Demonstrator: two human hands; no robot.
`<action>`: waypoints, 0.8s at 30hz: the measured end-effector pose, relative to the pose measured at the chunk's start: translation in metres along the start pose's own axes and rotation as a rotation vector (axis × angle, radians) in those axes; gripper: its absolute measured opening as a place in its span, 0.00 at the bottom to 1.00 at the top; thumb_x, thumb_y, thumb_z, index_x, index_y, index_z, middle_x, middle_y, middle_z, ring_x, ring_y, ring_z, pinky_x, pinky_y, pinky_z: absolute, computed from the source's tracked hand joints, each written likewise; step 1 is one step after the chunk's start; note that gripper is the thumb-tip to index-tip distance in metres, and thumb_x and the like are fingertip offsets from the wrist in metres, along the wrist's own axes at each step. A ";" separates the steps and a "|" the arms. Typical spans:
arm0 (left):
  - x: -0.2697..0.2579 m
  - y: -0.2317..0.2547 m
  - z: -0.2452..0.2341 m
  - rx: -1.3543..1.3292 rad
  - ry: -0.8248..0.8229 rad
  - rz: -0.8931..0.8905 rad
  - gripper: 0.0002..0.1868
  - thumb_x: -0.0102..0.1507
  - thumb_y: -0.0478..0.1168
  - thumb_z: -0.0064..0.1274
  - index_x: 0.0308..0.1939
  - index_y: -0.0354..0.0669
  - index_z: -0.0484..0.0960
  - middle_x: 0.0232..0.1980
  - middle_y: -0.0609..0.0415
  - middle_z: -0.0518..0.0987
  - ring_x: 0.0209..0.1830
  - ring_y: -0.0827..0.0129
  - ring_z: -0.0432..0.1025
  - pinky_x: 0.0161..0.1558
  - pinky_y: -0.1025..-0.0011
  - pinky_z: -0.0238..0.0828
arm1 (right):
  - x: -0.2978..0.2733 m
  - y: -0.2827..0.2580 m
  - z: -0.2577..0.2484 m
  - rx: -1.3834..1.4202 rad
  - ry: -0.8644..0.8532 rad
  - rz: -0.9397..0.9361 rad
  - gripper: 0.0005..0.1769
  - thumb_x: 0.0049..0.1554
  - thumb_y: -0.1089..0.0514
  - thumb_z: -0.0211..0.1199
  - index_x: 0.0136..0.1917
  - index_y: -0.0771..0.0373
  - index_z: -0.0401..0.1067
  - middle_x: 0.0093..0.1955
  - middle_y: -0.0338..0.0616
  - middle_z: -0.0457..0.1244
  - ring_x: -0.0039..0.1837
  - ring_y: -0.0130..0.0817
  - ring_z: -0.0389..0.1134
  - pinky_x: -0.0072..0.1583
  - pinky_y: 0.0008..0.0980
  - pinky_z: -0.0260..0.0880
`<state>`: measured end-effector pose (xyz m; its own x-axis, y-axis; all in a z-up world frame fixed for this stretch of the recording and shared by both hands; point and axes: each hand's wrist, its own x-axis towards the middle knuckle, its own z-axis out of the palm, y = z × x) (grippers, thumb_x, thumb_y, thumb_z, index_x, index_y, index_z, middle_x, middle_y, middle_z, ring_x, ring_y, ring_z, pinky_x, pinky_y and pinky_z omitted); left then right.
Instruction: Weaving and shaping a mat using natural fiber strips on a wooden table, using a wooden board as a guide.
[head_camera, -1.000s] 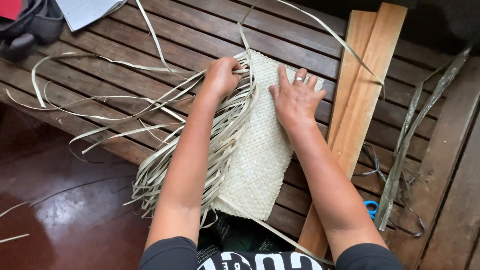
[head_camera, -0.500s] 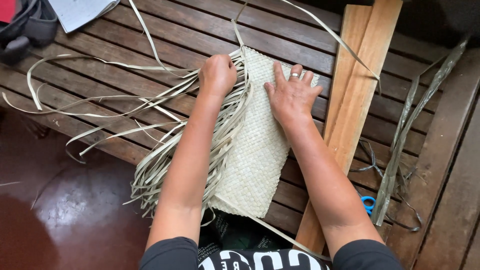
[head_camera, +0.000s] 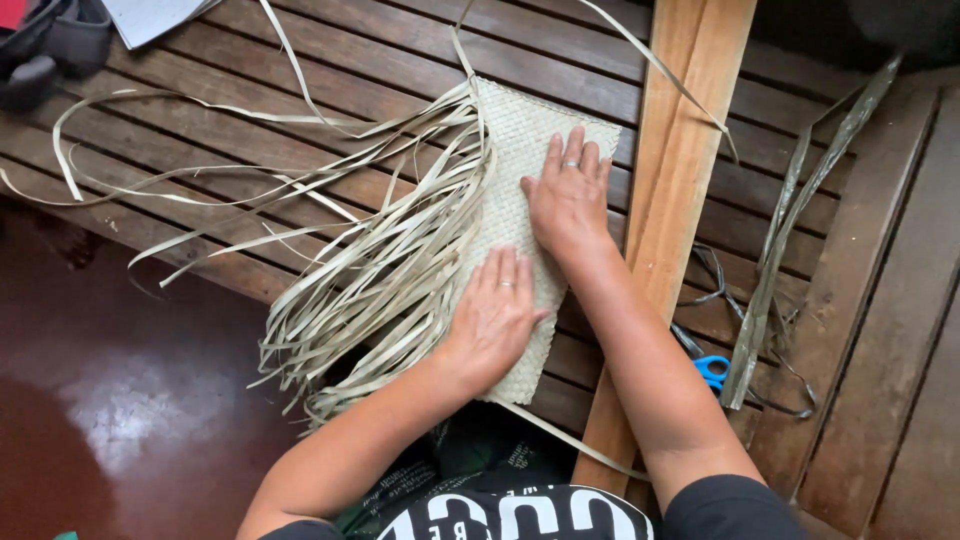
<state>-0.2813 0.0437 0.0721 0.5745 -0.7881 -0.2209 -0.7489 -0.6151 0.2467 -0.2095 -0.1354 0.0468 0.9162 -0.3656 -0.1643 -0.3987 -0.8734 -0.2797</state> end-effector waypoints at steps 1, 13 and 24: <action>-0.006 -0.002 0.001 -0.002 0.001 0.000 0.42 0.70 0.58 0.42 0.76 0.27 0.52 0.77 0.24 0.52 0.79 0.35 0.45 0.75 0.48 0.43 | -0.009 -0.007 -0.017 -0.002 0.000 -0.001 0.43 0.66 0.42 0.49 0.82 0.71 0.42 0.83 0.70 0.34 0.82 0.68 0.35 0.77 0.66 0.31; -0.022 -0.028 0.028 0.231 0.079 0.057 0.44 0.70 0.67 0.22 0.80 0.41 0.42 0.84 0.41 0.38 0.84 0.52 0.29 0.76 0.53 0.33 | -0.008 -0.030 -0.091 -0.168 -0.186 0.098 0.48 0.65 0.29 0.45 0.84 0.59 0.38 0.86 0.48 0.36 0.82 0.57 0.39 0.76 0.60 0.46; -0.117 -0.010 -0.044 -0.338 0.504 0.375 0.18 0.62 0.18 0.42 0.54 0.28 0.78 0.59 0.34 0.78 0.59 0.43 0.75 0.62 0.56 0.74 | -0.012 0.004 -0.053 -0.213 -0.025 -0.006 0.38 0.72 0.41 0.40 0.83 0.69 0.42 0.85 0.52 0.38 0.78 0.57 0.44 0.73 0.54 0.50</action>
<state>-0.3262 0.1408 0.1369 0.4423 -0.8130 0.3787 -0.8295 -0.2102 0.5174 -0.2201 -0.1511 0.0985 0.9161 -0.3544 -0.1877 -0.3731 -0.9247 -0.0751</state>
